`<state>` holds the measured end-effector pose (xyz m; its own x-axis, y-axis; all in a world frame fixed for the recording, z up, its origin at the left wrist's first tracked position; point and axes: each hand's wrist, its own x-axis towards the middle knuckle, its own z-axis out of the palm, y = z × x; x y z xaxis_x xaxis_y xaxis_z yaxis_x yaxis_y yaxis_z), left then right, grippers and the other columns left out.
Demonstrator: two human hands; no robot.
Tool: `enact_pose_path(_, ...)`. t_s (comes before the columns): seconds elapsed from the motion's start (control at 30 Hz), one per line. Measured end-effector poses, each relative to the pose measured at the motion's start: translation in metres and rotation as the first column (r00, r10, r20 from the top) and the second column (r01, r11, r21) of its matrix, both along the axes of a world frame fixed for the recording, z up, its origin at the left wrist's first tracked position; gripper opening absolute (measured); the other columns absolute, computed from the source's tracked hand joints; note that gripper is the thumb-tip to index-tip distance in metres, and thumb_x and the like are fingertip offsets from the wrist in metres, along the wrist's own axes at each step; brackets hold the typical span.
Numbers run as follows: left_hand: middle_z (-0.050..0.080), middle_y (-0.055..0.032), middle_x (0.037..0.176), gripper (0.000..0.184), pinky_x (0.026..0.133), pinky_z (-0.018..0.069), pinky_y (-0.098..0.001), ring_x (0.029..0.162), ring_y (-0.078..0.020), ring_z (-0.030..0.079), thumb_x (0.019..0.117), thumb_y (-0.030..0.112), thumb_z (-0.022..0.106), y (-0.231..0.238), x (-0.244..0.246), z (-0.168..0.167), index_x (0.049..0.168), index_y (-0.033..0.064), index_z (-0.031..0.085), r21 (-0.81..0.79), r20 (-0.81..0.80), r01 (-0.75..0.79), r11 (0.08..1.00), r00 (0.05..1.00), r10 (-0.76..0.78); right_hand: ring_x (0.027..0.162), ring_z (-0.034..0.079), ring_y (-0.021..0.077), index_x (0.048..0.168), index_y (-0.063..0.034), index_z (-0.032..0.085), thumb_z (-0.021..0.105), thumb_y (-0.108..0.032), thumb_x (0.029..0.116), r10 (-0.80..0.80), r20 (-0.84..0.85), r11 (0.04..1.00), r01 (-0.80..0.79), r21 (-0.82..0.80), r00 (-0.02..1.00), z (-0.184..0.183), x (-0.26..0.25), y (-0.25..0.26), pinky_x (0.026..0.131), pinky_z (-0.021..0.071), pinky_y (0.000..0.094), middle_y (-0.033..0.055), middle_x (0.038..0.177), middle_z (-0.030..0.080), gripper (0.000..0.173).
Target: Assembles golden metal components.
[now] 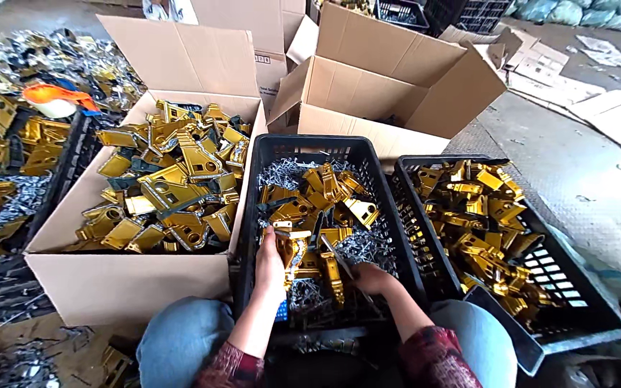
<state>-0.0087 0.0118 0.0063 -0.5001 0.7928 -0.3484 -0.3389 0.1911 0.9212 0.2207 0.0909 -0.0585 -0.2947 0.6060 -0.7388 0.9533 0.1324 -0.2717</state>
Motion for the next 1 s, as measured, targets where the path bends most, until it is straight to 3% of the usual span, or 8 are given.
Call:
enact_pose_path(0.13, 0.067, -0.0115, 0.104, 0.058, 0.075, 0.0573, -0.0383, 0.087, -0.0177, 0.067, 0.1116, 0.046, 0.024, 0.001, -0.003, 0.003, 0.125, 0.0049, 0.062, 0.02, -0.005, -0.012, 1.0, 1.0, 0.012, 0.106, 0.067, 0.04, 0.125, -0.001, 0.063, 0.055, -0.027, 0.104, -0.181, -0.216, 0.936, 0.236, 0.26, 0.959, 0.055, 0.006, -0.013, 0.093, 0.0502, 0.0628, 0.023, 0.11, 0.069, 0.034)
enact_pose_path(0.27, 0.066, -0.0126, 0.103, 0.057, 0.072, 0.0572, -0.0386, 0.086, -0.0191, 0.066, 0.1116, 0.046, 0.024, 0.006, 0.003, -0.004, 0.125, 0.0046, 0.061, -0.003, -0.017, -0.018, 1.0, 1.0, 0.018, 0.071, 0.067, 0.0097, 0.123, 0.0001, 0.055, 0.038, -0.022, 0.1079, 0.071, -0.792, 0.798, 0.441, 0.41, 0.606, 0.076, 0.001, -0.038, 0.068, 0.0601, 0.0311, 0.0008, 0.082, 0.065, 0.032)
enact_pose_path(0.4, 0.062, -0.0173, 0.126, 0.059, 0.087, 0.0557, -0.0435, 0.105, -0.0231, 0.065, 0.1115, 0.047, 0.025, 0.016, 0.009, -0.013, 0.142, 0.005, 0.053, -0.048, -0.028, -0.058, 0.997, 0.998, 0.057, 0.056, 0.054, 0.0099, 0.148, -0.001, 0.049, 0.054, -0.018, 0.1014, 0.217, -0.726, 0.71, 0.405, 0.576, 0.652, 0.105, -0.028, -0.074, 0.054, 0.0515, 0.029, 0.0027, 0.075, 0.062, 0.05)
enact_pose_path(0.5, 0.064, -0.0167, 0.119, 0.059, 0.082, 0.0565, -0.0421, 0.1, -0.0229, 0.066, 0.1111, 0.048, 0.025, 0.023, 0.01, -0.018, 0.136, 0.005, 0.057, -0.068, 0.023, -0.098, 0.993, 0.995, 0.1, 0.065, 0.058, 0.0086, 0.147, 0.0086, 0.039, 0.044, -0.02, 0.1064, 0.375, -0.821, 0.469, 0.675, 0.569, 0.431, 0.099, -0.039, -0.092, 0.06, 0.0558, 0.0262, 0.0057, 0.086, 0.062, 0.05)
enact_pose_path(0.57, 0.064, -0.0161, 0.119, 0.06, 0.083, 0.0561, -0.0417, 0.1, -0.0222, 0.065, 0.1111, 0.048, 0.024, 0.021, 0.013, -0.017, 0.136, 0.0048, 0.057, -0.085, 0.04, -0.081, 0.993, 0.996, 0.084, 0.06, 0.061, 0.0104, 0.146, 0.0058, 0.033, 0.041, -0.023, 0.1094, 0.362, -0.793, 0.409, 0.681, 0.607, 0.49, 0.078, -0.045, -0.098, 0.056, 0.0575, 0.0279, 0.0051, 0.083, 0.062, 0.047)
enact_pose_path(0.7, 0.065, -0.0153, 0.107, 0.059, 0.07, 0.0558, -0.0406, 0.085, -0.0221, 0.066, 0.1108, 0.05, 0.026, 0.02, 0.015, -0.016, 0.13, 0.0054, 0.06, -0.125, 0.014, -0.08, 0.989, 0.997, 0.082, 0.069, 0.07, 0.022, 0.155, 0.0035, 0.039, 0.053, -0.009, 0.1001, 0.134, -0.671, 0.721, 0.392, 0.571, 0.73, 0.063, -0.049, -0.1, 0.07, 0.0606, 0.0389, 0.0148, 0.095, 0.074, 0.058)
enact_pose_path(0.87, 0.064, -0.0162, 0.116, 0.062, 0.079, 0.0562, -0.0415, 0.095, -0.0225, 0.066, 0.1104, 0.051, 0.024, 0.017, 0.014, -0.02, 0.135, 0.0055, 0.058, -0.118, 0.027, -0.057, 0.991, 0.998, 0.06, 0.058, 0.058, 0.0093, 0.156, -0.0025, 0.026, 0.034, -0.032, 0.1116, 0.399, -0.778, 0.393, 0.676, 0.623, 0.485, 0.08, -0.045, -0.105, 0.053, 0.0549, 0.0267, 0.0042, 0.077, 0.06, 0.054)
enact_pose_path(1.0, 0.065, -0.0131, 0.098, 0.056, 0.063, 0.0548, -0.0374, 0.075, -0.0203, 0.064, 0.1113, 0.048, 0.027, 0.019, 0.016, -0.019, 0.125, 0.0055, 0.061, -0.139, 0.044, -0.093, 0.986, 0.994, 0.1, 0.064, 0.069, 0.026, 0.158, -0.0012, 0.034, 0.051, -0.014, 0.1035, 0.061, -0.632, 0.784, 0.355, 0.51, 0.772, 0.069, -0.05, -0.105, 0.064, 0.0589, 0.0451, 0.0126, 0.083, 0.07, 0.059)
